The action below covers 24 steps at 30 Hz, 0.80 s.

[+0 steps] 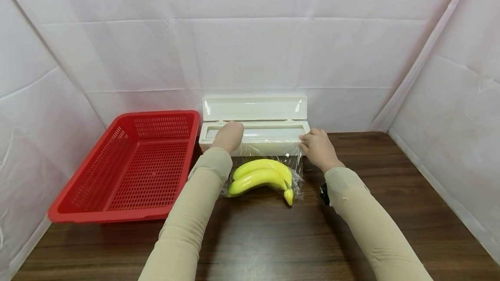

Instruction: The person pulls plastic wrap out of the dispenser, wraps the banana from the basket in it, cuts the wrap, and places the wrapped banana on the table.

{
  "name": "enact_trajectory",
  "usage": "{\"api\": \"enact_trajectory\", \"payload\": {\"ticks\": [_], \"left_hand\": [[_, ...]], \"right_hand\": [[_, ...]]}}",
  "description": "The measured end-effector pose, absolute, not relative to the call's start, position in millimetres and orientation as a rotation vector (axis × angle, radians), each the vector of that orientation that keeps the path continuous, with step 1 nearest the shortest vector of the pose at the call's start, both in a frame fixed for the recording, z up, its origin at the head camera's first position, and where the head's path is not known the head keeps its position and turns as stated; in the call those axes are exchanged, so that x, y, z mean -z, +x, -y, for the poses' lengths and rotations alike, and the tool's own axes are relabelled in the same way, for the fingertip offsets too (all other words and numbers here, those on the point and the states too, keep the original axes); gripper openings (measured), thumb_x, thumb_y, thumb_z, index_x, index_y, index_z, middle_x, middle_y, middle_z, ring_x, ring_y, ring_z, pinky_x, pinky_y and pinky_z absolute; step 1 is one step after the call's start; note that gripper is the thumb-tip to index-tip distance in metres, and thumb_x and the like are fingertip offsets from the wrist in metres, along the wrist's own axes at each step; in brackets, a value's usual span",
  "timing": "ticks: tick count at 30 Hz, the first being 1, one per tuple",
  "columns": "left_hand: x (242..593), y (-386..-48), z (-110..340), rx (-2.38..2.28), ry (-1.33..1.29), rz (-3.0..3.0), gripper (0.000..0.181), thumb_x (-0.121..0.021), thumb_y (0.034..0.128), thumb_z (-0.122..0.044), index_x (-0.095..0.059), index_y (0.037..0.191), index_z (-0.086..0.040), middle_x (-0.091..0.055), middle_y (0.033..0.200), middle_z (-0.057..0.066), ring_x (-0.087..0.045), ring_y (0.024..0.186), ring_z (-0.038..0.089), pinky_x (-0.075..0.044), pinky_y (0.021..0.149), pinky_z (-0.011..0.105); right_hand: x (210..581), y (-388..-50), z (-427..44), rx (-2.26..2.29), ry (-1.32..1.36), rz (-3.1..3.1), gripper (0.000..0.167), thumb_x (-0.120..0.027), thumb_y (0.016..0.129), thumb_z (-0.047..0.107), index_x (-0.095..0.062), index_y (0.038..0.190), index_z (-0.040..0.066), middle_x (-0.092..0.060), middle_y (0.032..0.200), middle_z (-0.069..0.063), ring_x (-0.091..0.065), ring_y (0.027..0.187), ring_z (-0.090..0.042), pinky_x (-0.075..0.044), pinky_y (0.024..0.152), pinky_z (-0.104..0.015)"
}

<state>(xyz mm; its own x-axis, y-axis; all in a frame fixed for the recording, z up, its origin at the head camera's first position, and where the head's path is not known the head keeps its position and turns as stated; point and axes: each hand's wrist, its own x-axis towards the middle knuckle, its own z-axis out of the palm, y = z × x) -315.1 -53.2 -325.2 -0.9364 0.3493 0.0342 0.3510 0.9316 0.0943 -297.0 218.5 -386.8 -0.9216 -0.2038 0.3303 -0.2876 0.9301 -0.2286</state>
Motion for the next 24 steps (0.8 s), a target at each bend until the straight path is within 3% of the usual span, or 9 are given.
{"api": "enact_trajectory", "payload": {"ticks": [24], "left_hand": [[326.8,-317.7,44.2,0.156,-0.608,3.018,0.024,-0.046,0.0898,0.01,-0.067,0.09,-0.001,-0.069,0.101,0.013,-0.066,0.094,0.023,-0.053,0.083,0.036]], "right_hand": [[384.9,-295.4,-217.0,-0.395,0.365,2.776,0.031,-0.062,0.091,0.019,-0.065,0.118,0.002,-0.053,0.097,-0.012,-0.044,0.088,-0.029,-0.039,0.077,-0.04]]}}
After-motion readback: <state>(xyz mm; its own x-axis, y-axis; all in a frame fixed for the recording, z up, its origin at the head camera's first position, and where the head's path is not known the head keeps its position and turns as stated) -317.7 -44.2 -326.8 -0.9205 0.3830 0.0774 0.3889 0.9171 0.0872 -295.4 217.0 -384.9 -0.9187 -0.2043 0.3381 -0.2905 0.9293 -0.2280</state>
